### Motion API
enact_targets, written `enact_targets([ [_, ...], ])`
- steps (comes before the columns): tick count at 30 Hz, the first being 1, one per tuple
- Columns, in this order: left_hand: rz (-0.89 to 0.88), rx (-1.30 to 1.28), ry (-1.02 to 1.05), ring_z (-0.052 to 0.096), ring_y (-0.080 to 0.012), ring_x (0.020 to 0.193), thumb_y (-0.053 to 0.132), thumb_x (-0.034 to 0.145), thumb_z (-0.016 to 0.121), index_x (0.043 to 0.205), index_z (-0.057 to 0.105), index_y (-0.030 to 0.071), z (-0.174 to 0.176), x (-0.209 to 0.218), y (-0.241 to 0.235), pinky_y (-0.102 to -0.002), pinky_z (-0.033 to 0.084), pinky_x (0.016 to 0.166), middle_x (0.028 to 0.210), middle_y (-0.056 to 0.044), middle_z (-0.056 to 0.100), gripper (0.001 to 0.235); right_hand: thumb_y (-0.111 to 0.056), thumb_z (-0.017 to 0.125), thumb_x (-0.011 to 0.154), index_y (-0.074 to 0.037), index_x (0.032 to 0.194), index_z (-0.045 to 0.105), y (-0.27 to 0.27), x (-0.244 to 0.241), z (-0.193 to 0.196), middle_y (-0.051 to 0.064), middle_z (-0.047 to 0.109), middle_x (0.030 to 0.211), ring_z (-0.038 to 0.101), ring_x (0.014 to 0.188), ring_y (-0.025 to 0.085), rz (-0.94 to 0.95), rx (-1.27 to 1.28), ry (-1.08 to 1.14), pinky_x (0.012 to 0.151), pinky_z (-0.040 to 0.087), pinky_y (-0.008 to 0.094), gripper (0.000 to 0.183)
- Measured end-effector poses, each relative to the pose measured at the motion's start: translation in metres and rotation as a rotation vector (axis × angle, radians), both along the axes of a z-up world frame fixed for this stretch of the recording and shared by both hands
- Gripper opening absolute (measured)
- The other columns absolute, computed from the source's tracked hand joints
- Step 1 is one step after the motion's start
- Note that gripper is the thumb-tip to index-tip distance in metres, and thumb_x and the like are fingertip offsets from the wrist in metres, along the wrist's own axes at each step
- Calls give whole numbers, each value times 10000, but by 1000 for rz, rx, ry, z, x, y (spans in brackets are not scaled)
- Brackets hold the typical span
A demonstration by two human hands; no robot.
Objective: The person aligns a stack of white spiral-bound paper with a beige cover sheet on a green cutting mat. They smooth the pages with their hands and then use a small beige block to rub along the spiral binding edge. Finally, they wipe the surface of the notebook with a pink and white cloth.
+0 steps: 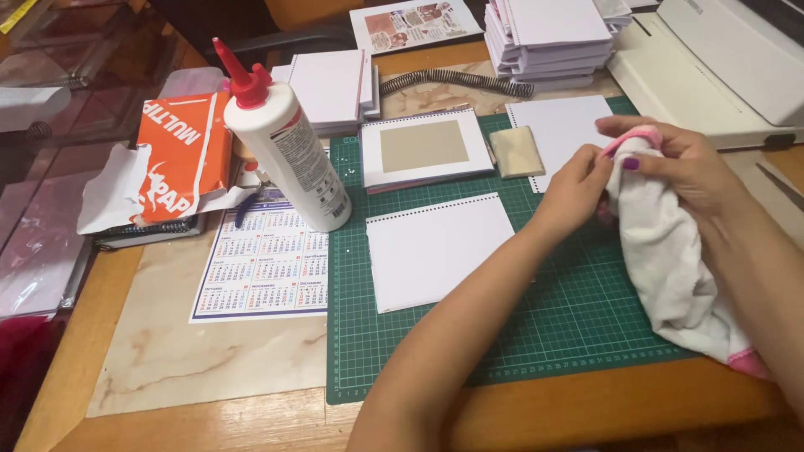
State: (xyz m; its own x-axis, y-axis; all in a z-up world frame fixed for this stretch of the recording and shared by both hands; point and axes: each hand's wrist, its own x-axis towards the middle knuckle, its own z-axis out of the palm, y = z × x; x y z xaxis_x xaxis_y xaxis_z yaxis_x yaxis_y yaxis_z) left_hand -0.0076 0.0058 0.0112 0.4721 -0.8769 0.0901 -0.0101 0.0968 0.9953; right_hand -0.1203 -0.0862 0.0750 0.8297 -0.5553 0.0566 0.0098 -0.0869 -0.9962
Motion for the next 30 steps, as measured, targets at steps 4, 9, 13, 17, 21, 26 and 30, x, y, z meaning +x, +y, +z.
enact_targets([
  [4, 42, 54, 83, 651, -278, 629, 362, 969, 474, 1221, 445, 75, -4, 0, -9, -418, 543, 609, 746, -141, 664, 383, -9, 622, 799, 25, 1163, 580, -1, -2, -15, 259, 647, 1416, 670, 1269, 353, -3, 140, -61, 951, 582, 441, 368],
  [9, 47, 29, 173, 683, -232, 571, 210, 861, 701, 1235, 480, 114, -9, 21, 1, -313, 508, 540, 815, -98, 713, 445, 69, 565, 890, -25, 1256, 526, 8, -9, -15, 274, 674, 1160, 694, 950, 371, -105, 157, -89, 904, 605, 429, 379],
  [13, 60, 53, -442, 717, -143, 743, 219, 1006, 529, 1006, 662, 164, -4, 79, 63, -308, 569, 631, 841, -23, 752, 144, -33, 687, 924, -126, 1467, 597, -11, -11, -35, 154, 652, 1348, 602, 1029, 228, -251, -441, 354, 793, 452, 319, 558],
  [17, 102, 257, -976, 658, -339, 852, 318, 1033, 513, 854, 671, 86, -32, 117, 113, -485, 471, 650, 924, -104, 717, 332, -194, 536, 991, -215, 1292, 680, 8, 2, -62, 26, 660, 1236, 603, 1083, 234, 179, -1143, 418, 958, 480, 418, 335],
  [21, -199, 402, -1155, 186, -374, 1552, 536, 1003, 450, 1546, 415, 164, -42, 116, 141, -634, 213, 1199, 1684, -102, 259, 659, -261, 477, 1013, -284, 1417, 573, 18, 30, -87, 14, 609, 1143, 556, 1049, 258, 389, -1446, 540, 877, 435, 430, 416],
  [26, -239, 445, -1311, 204, -332, 1582, 577, 1066, 291, 1590, 361, 112, -54, 107, 159, -558, 131, 1277, 1681, -131, 314, 704, -229, 527, 995, -267, 1266, 680, 25, 55, -99, 13, 652, 1167, 636, 1084, 245, 286, -1618, 556, 867, 508, 383, 314],
  [30, -247, 455, -1326, 177, -290, 1595, 598, 1063, 245, 1600, 339, 119, -56, 108, 158, -518, 87, 1298, 1696, -107, 290, 726, -244, 506, 1017, -293, 1257, 697, 24, 70, -118, -2, 654, 1146, 630, 1049, 217, 238, -1674, 587, 813, 482, 360, 310],
])
